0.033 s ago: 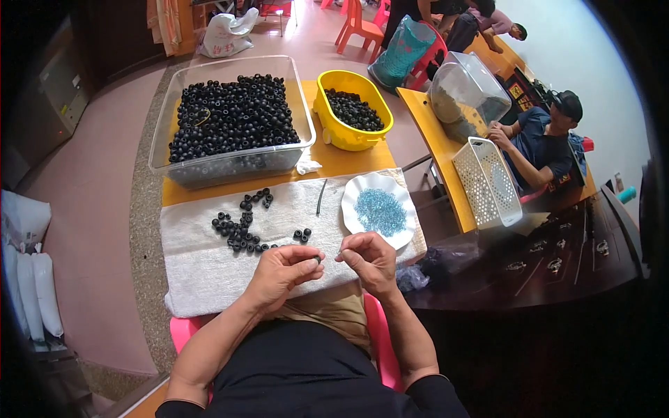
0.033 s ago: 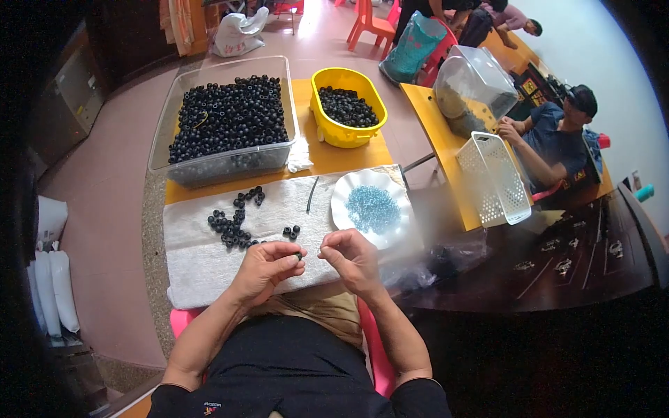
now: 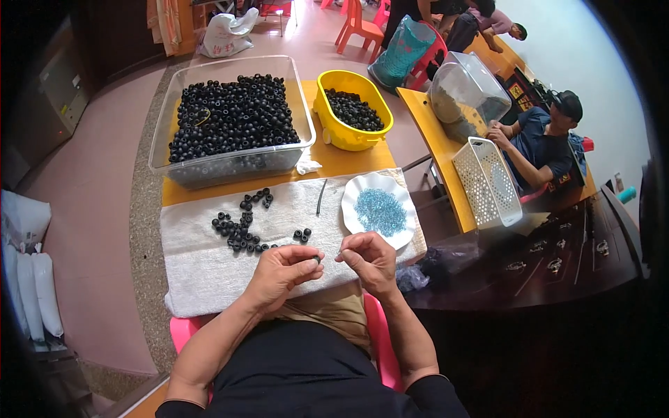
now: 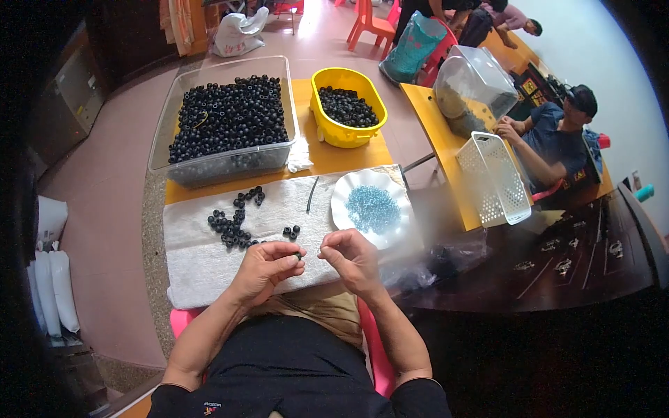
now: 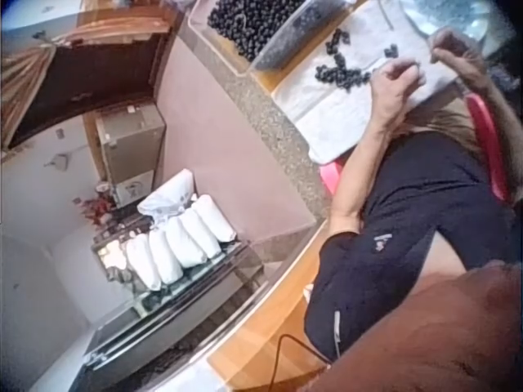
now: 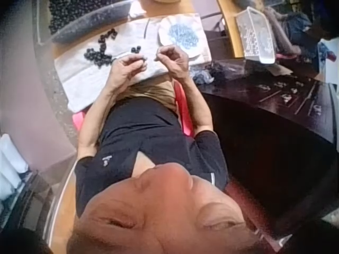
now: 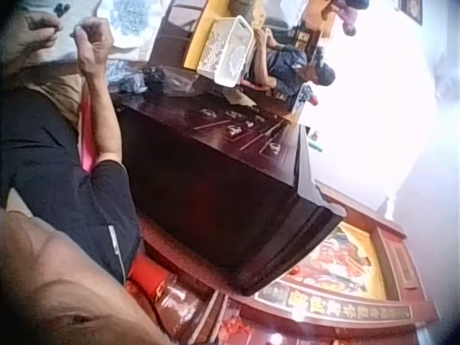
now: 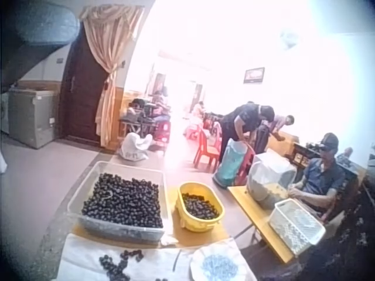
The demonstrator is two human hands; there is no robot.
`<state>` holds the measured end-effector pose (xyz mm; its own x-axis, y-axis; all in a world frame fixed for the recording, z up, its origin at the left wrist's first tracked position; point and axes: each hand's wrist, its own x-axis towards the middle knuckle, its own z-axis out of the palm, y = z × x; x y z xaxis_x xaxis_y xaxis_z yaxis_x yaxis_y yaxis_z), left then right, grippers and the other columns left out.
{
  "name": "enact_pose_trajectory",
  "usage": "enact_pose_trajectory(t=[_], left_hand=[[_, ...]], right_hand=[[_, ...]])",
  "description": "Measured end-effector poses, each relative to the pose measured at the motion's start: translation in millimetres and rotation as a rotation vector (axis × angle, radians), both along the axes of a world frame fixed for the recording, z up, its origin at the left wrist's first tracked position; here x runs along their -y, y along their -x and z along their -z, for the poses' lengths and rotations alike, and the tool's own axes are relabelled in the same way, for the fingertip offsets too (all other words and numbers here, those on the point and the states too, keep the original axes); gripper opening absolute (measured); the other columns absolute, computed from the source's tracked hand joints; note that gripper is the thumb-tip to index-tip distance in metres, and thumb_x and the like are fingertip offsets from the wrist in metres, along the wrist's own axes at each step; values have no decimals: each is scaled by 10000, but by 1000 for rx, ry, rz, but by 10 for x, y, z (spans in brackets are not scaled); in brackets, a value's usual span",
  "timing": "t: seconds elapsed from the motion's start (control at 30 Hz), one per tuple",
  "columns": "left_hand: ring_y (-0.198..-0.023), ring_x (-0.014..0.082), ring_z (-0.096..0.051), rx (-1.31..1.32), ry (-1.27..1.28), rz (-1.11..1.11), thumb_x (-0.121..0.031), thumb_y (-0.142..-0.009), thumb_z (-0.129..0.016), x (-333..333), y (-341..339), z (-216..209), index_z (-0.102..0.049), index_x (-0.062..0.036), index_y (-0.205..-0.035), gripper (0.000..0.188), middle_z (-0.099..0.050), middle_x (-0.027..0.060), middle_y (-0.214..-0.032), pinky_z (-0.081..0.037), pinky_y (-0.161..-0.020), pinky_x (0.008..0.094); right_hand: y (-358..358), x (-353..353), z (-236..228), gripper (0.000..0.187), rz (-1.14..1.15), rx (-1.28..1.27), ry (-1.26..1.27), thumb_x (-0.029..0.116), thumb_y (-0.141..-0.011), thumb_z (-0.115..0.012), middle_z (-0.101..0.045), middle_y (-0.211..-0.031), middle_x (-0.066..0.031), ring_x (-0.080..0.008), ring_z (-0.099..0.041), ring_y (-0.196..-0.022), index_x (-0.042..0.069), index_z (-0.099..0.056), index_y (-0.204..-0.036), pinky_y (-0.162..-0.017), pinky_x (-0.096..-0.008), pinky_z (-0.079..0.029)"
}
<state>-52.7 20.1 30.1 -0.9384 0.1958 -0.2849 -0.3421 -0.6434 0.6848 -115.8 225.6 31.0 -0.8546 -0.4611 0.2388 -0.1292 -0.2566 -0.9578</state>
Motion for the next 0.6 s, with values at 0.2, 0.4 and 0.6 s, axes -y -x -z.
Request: enact_pose_trajectory(t=[0.2, 0.4, 0.6], left_hand=[[-873, 167, -696, 55, -37, -46, -21, -903, -662, 35, -14, 39, -679, 8, -1051, 152, -708, 102, -972, -592, -833, 299], [-895, 177, -694, 30, -45, -64, -2, -889, -672, 50, -46, 89, -653, 3, -1037, 149, -702, 104, -981, -592, -838, 307], [-908, 175, -687, 11, -20, -16, 11, -890, -665, 69, -67, 125, -644, -9, -1058, 170, -690, 98, -1001, -583, -839, 305]], right_hand=[[-19, 36, -29, 131, -7, 30, 14, -26, -924, -620, -612, -986, -98, -142, -616, -882, -6, -538, -1025, -811, -283, -535], [-28, 69, -18, 141, -22, 15, 2, -25, -921, -625, -615, -991, -95, -139, -613, -882, -2, -538, -1030, -800, -271, -523], [-19, 47, 18, 126, -32, -132, -169, -99, -886, -622, -613, -935, -106, -145, -602, -848, -23, -580, -978, -766, -279, -512]])
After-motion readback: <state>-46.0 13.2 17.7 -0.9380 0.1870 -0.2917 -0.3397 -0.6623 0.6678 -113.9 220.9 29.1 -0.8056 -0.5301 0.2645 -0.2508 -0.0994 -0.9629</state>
